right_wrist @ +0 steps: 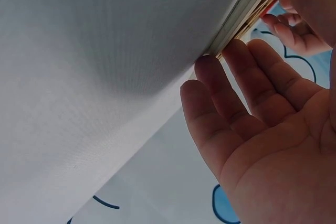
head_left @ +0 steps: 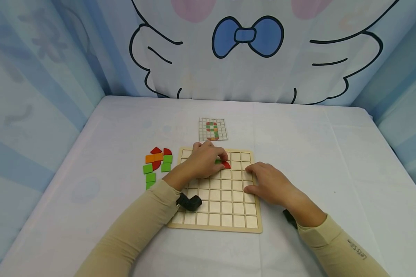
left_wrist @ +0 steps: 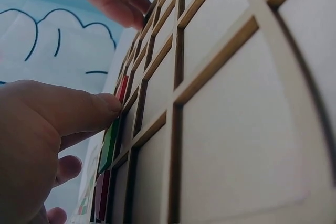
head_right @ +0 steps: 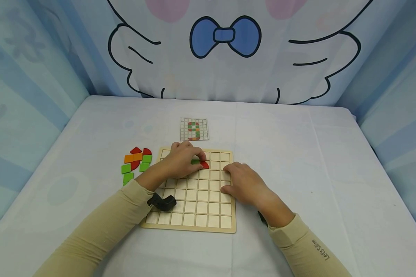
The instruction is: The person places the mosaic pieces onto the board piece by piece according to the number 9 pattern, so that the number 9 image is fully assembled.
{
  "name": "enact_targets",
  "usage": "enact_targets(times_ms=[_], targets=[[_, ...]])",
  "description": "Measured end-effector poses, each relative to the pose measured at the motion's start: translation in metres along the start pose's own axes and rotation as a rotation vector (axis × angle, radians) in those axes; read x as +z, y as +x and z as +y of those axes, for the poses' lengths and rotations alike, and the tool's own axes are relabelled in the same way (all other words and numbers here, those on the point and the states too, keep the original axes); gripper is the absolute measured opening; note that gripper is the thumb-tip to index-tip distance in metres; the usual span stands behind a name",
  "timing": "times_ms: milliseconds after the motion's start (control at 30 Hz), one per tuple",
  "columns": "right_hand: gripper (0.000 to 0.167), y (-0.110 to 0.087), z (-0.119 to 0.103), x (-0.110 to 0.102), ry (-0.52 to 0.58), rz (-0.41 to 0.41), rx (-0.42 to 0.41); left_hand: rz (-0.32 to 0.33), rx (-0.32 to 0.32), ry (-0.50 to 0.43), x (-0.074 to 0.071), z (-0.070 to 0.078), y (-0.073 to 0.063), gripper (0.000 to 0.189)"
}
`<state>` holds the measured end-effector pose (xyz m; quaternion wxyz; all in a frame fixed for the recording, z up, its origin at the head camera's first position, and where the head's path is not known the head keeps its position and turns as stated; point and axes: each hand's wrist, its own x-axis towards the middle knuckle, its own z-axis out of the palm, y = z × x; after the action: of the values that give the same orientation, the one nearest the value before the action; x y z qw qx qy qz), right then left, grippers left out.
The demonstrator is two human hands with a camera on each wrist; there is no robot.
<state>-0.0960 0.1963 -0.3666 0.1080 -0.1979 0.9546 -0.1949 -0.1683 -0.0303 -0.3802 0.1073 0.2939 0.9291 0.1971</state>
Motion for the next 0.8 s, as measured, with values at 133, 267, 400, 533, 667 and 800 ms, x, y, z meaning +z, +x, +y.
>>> enact_targets(times_ms=[133,267,400,533,667,800], targets=[[0.049,0.0,0.0,0.0,0.003,-0.001,0.003,-0.007,-0.002,0.016,0.0,-0.001,-0.001,0.015],[0.05,0.0,0.0,0.0,0.006,0.0,0.007,-0.013,-0.003,0.014,0.0,-0.002,-0.002,0.017],[0.05,0.0,0.0,0.0,0.008,0.0,0.003,-0.021,-0.001,-0.008,-0.001,-0.004,-0.004,0.02],[0.05,0.0,-0.001,0.0,0.005,0.001,0.002,-0.026,0.003,-0.026,-0.002,-0.006,-0.006,0.024],[0.05,0.0,-0.001,0.0,0.001,0.0,0.004,-0.021,0.003,-0.032,-0.003,-0.008,-0.008,0.026],[0.05,0.0,-0.001,0.0,0.001,0.001,0.002,-0.008,0.004,-0.035,-0.005,-0.01,-0.011,0.026]])
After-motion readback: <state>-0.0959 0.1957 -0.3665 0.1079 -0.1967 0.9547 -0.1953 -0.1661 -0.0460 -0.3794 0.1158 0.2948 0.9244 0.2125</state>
